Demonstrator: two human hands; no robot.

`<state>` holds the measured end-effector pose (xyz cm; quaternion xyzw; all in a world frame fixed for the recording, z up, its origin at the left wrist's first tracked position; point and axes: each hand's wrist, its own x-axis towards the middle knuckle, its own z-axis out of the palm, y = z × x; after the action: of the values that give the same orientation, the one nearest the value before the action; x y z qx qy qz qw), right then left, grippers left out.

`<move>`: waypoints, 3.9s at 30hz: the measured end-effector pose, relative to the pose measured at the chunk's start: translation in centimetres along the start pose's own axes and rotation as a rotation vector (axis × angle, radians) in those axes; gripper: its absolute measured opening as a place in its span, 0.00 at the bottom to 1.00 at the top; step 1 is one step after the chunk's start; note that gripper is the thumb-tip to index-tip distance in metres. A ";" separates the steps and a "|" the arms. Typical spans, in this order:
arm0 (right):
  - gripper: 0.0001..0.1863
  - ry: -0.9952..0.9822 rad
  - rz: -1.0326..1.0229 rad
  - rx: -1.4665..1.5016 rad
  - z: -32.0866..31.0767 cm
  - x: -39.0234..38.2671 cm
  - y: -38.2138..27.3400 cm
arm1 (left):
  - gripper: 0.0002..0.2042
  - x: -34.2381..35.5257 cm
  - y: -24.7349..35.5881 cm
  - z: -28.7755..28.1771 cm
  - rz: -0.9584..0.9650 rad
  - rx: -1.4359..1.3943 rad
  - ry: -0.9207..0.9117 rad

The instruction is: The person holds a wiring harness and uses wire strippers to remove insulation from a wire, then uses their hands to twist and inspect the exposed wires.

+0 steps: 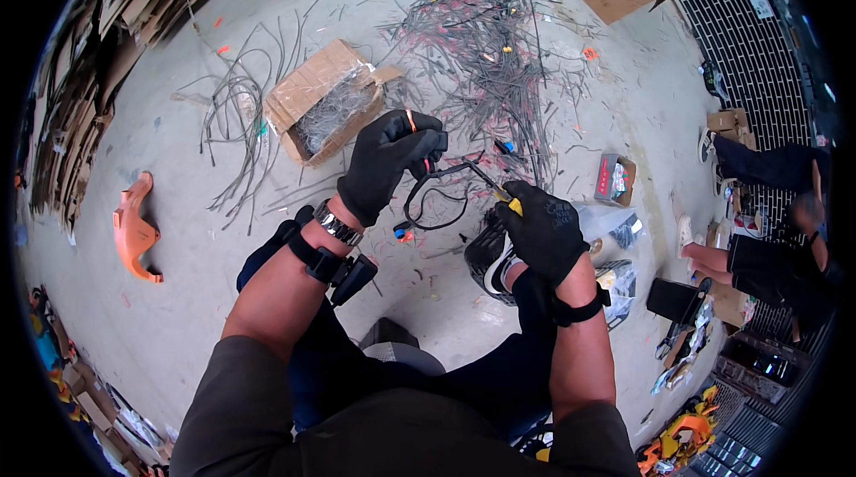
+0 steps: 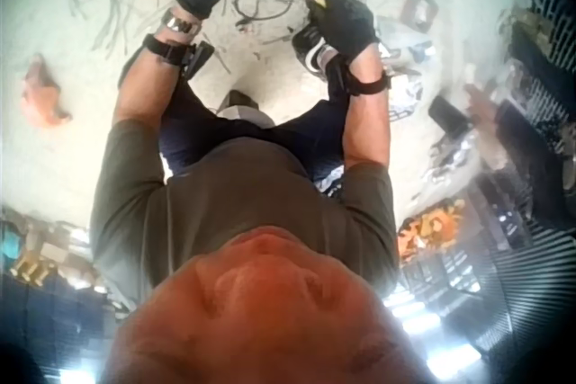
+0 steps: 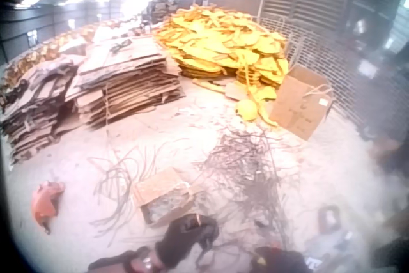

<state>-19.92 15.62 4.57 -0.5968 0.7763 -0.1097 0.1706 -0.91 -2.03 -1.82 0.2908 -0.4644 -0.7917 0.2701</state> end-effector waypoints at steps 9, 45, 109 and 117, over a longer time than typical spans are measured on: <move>0.18 -0.012 0.035 0.024 -0.3 0.2 -0.1 | 0.19 -0.2 -0.1 -0.5 -0.010 -0.093 -0.118; 0.18 -0.127 0.295 0.607 -1.9 1.9 -0.8 | 0.12 -0.7 -0.1 0.4 -0.097 -0.108 -0.257; 0.17 -0.222 0.346 1.127 -2.7 1.9 -3.4 | 0.15 -1.3 -0.4 1.8 -0.190 -0.051 -0.202; 0.19 -0.308 0.301 1.506 -0.7 1.3 -6.2 | 0.11 -1.2 -3.5 1.0 0.313 0.246 -0.244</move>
<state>-14.96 12.71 7.41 -0.2170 0.5330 -0.4983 0.6484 -1.40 0.89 -4.28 0.1479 -0.6259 -0.7071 0.2939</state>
